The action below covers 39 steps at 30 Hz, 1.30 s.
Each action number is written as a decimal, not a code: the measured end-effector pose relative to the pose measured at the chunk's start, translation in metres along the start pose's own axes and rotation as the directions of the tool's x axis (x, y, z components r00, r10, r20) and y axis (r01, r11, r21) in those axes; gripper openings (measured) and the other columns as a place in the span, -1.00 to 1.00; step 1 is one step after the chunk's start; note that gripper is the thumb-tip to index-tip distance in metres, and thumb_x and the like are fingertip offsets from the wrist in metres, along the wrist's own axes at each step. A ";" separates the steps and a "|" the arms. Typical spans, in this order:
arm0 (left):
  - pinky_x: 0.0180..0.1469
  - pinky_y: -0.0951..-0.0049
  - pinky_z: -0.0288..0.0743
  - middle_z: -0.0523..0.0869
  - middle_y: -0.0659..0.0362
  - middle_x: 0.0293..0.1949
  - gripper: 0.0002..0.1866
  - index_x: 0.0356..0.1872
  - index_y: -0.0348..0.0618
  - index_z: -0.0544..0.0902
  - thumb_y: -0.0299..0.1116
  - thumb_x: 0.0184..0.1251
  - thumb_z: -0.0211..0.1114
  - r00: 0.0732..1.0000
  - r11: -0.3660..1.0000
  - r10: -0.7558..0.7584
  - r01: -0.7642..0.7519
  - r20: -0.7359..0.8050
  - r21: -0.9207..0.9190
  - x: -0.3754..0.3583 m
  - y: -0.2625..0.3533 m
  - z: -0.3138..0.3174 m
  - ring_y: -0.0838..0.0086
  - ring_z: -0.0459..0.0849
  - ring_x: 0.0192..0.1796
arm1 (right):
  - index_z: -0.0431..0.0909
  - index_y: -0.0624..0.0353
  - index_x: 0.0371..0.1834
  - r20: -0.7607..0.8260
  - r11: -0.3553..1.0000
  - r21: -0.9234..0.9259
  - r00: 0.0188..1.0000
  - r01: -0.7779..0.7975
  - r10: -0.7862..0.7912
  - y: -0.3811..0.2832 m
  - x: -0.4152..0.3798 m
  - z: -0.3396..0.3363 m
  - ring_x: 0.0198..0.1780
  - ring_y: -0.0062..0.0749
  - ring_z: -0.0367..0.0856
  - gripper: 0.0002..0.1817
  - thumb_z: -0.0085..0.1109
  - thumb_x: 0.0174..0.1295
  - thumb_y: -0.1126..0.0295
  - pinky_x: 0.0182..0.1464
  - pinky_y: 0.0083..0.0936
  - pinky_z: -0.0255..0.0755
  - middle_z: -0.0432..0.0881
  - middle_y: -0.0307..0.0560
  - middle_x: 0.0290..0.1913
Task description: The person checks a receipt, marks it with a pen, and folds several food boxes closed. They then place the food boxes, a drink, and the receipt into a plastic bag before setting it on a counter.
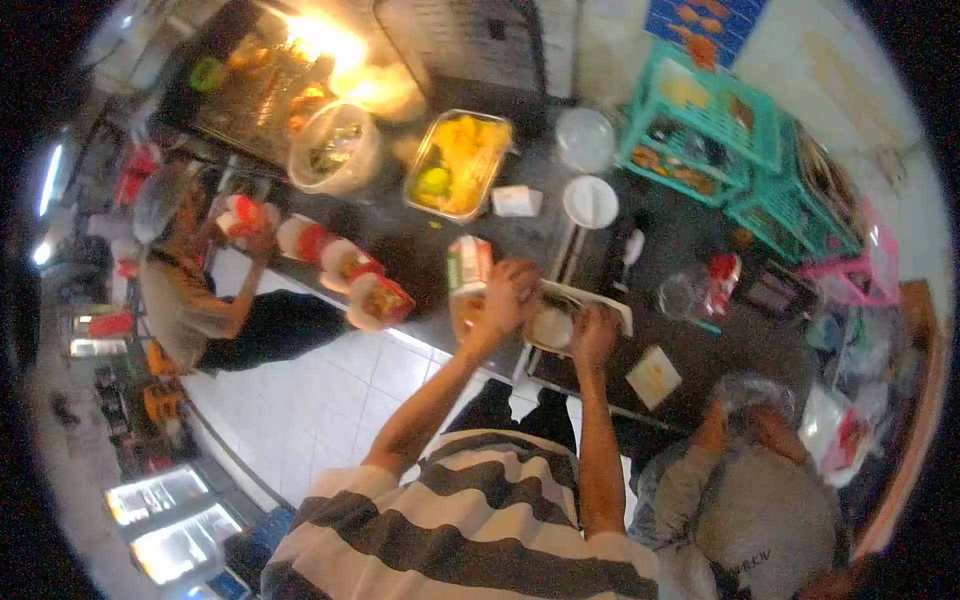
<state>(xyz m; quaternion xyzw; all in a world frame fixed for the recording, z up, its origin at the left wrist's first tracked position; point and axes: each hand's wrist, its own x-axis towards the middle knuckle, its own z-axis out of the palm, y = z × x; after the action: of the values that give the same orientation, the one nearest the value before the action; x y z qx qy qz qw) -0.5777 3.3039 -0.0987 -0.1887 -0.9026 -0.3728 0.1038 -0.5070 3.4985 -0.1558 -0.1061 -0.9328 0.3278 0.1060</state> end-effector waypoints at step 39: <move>-0.17 0.57 0.52 0.77 0.08 -0.26 -0.73 -0.05 -0.36 0.70 -0.46 0.27 0.39 0.671 0.551 -0.742 0.614 0.006 -0.566 -0.117 0.005 -0.058 0.55 0.67 -0.27 | 0.76 0.12 -0.29 -0.494 0.959 0.281 0.851 -0.039 0.179 0.030 0.492 -0.175 -0.33 -0.06 0.71 -0.68 0.37 0.04 0.11 -0.22 -0.22 0.55 0.72 0.02 -0.43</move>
<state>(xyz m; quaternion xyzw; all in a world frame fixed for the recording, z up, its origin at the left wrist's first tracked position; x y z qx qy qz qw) -0.4671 3.2356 -0.0931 0.2015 -0.7474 -0.6331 0.0006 -0.9265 3.7555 0.0217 -0.2280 -0.8116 0.4126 0.3452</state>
